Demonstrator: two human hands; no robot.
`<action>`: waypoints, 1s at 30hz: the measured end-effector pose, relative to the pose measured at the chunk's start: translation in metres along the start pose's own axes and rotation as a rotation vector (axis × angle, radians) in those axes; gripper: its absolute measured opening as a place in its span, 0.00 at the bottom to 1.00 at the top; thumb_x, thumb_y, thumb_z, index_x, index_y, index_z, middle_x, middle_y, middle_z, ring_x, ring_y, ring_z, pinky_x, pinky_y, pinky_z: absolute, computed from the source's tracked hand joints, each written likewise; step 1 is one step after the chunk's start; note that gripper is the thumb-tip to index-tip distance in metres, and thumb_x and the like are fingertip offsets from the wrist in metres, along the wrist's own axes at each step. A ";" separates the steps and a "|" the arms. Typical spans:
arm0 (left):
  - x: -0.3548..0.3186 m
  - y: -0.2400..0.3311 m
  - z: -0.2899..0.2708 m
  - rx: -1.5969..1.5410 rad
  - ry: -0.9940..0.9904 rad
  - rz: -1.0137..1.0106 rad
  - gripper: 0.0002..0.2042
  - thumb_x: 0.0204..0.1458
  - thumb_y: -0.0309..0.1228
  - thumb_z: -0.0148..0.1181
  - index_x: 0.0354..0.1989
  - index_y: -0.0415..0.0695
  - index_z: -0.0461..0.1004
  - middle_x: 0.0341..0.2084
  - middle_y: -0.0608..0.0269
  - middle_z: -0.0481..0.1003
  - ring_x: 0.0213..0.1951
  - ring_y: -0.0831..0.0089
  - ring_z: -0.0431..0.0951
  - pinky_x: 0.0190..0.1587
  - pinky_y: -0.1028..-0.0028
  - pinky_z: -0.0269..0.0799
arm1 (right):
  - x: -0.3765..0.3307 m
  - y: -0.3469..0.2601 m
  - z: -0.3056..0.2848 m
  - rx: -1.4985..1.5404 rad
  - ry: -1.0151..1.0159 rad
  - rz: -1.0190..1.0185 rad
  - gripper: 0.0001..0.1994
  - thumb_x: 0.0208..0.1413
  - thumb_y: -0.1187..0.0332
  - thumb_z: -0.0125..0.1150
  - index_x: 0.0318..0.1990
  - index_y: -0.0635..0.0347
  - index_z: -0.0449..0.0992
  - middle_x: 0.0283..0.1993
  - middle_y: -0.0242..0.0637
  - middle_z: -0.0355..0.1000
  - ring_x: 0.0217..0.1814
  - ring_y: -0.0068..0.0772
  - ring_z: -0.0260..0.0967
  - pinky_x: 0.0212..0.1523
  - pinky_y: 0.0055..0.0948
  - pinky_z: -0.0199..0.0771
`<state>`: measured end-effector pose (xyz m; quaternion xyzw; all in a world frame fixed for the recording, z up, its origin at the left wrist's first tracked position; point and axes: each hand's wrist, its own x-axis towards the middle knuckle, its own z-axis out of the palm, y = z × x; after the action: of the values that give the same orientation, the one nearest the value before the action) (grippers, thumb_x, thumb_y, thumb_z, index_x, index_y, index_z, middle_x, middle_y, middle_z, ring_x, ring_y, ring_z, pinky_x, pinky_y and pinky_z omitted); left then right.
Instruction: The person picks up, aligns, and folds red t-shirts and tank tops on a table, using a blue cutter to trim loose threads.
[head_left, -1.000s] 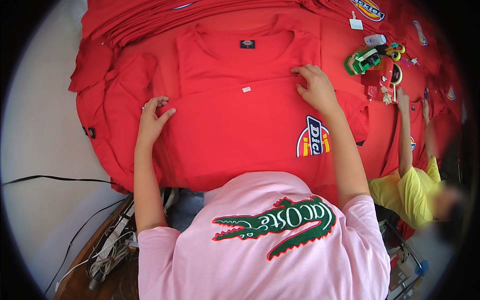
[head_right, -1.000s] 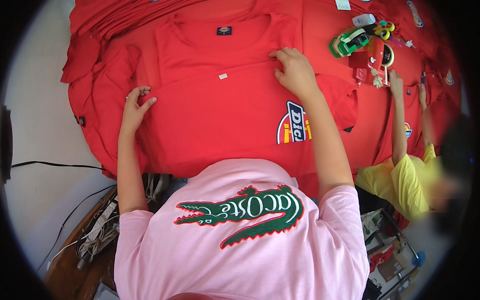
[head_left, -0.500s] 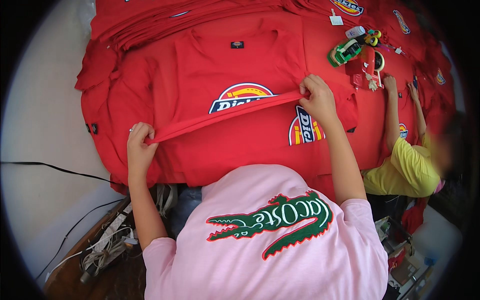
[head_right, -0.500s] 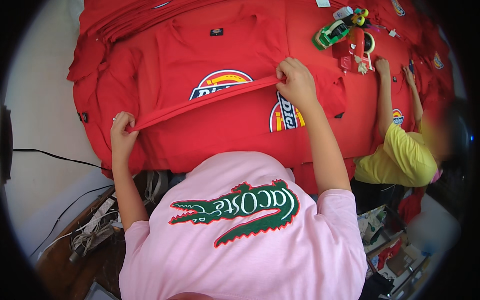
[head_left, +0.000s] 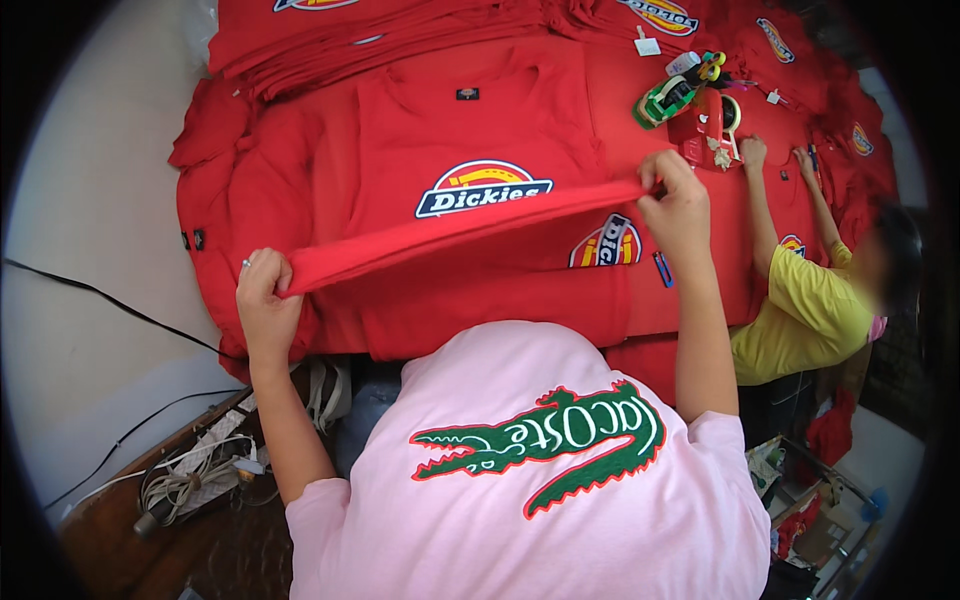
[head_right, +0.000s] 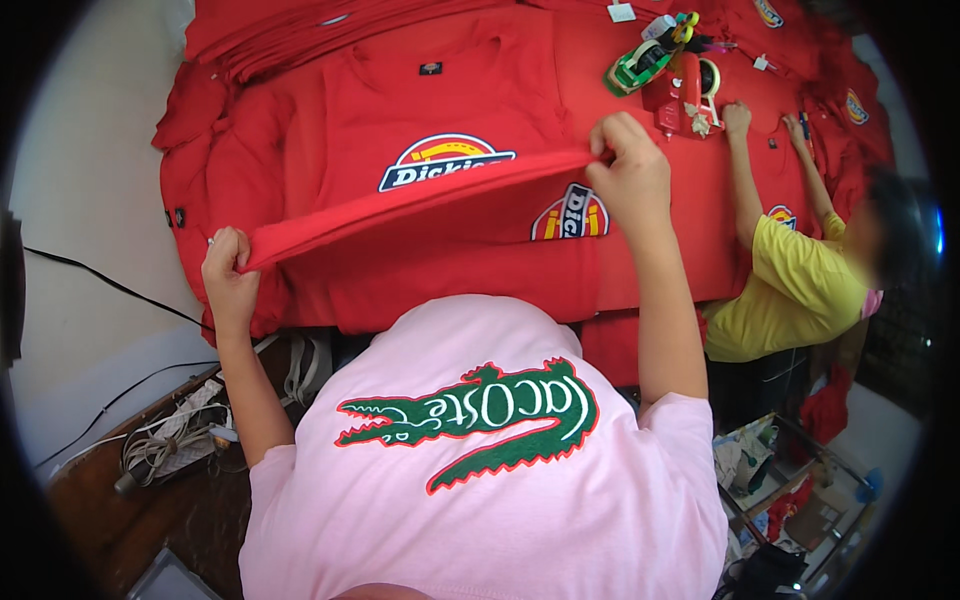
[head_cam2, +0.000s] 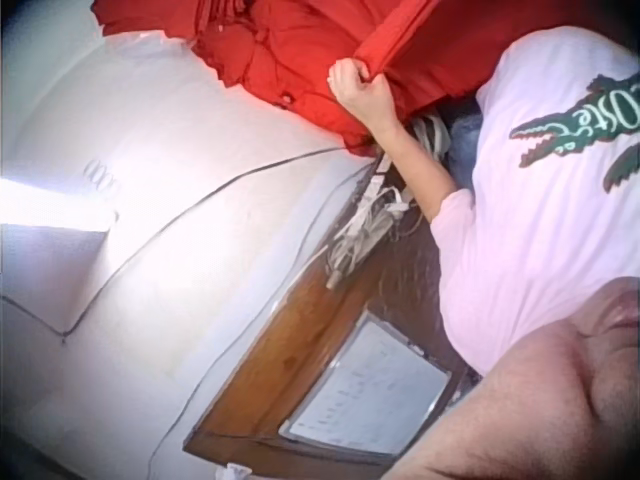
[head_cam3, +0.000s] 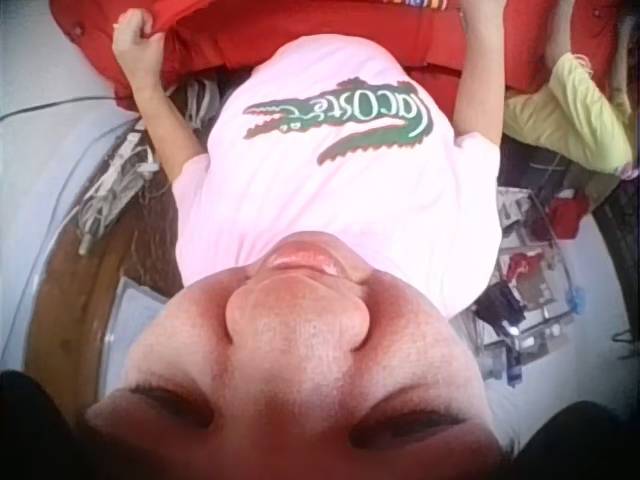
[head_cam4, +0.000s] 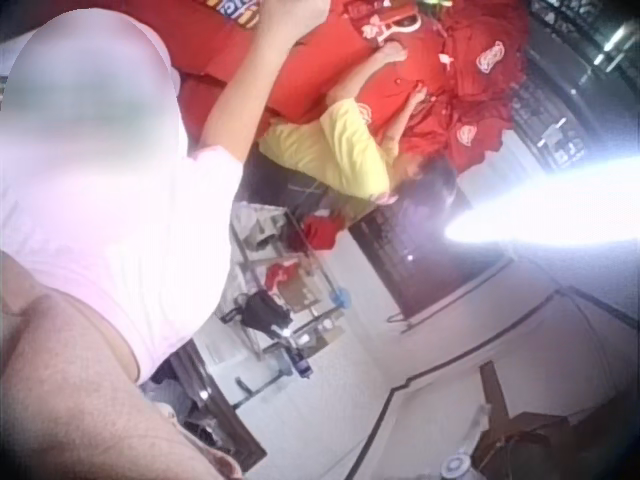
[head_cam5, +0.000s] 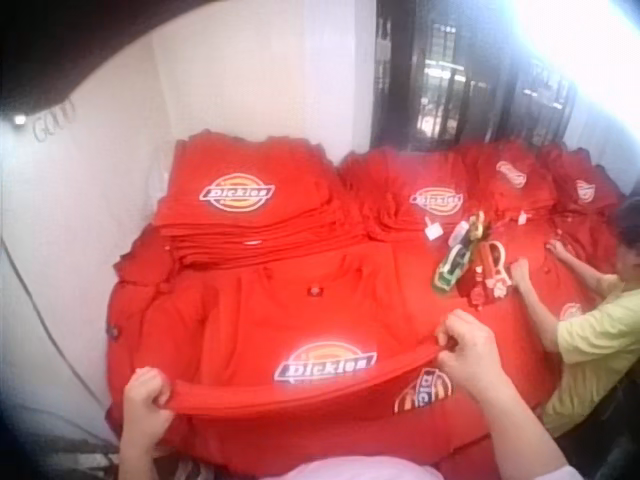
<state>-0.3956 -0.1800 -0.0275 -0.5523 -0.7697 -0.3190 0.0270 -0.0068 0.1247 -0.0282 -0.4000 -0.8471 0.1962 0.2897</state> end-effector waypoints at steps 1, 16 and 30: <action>0.011 0.003 0.001 0.025 0.028 0.031 0.15 0.34 0.12 0.57 0.24 0.39 0.57 0.22 0.55 0.61 0.29 0.57 0.66 0.36 0.64 0.61 | 0.010 0.005 -0.003 0.098 0.085 -0.022 0.09 0.42 0.83 0.58 0.31 0.63 0.67 0.36 0.40 0.76 0.34 0.44 0.75 0.38 0.36 0.75; 0.059 -0.013 -0.004 0.462 0.599 0.326 0.14 0.31 0.12 0.55 0.23 0.45 0.63 0.28 0.62 0.75 0.37 0.60 0.76 0.47 0.62 0.69 | 0.091 -0.037 -0.029 -0.007 0.556 -0.592 0.12 0.44 0.88 0.54 0.34 0.63 0.65 0.70 0.46 0.72 0.63 0.37 0.76 0.57 0.30 0.74; -0.123 -0.063 0.102 0.260 -0.062 -0.125 0.15 0.44 0.14 0.56 0.40 0.42 0.79 0.46 0.54 0.74 0.58 0.50 0.74 0.62 0.54 0.68 | -0.020 0.058 0.147 -0.380 -0.224 0.052 0.17 0.48 0.78 0.57 0.47 0.50 0.73 0.76 0.37 0.65 0.61 0.44 0.74 0.62 0.46 0.69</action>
<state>-0.3711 -0.2409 -0.1859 -0.5048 -0.8378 -0.2005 0.0547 -0.0589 0.1295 -0.1788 -0.4446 -0.8852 0.0838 0.1081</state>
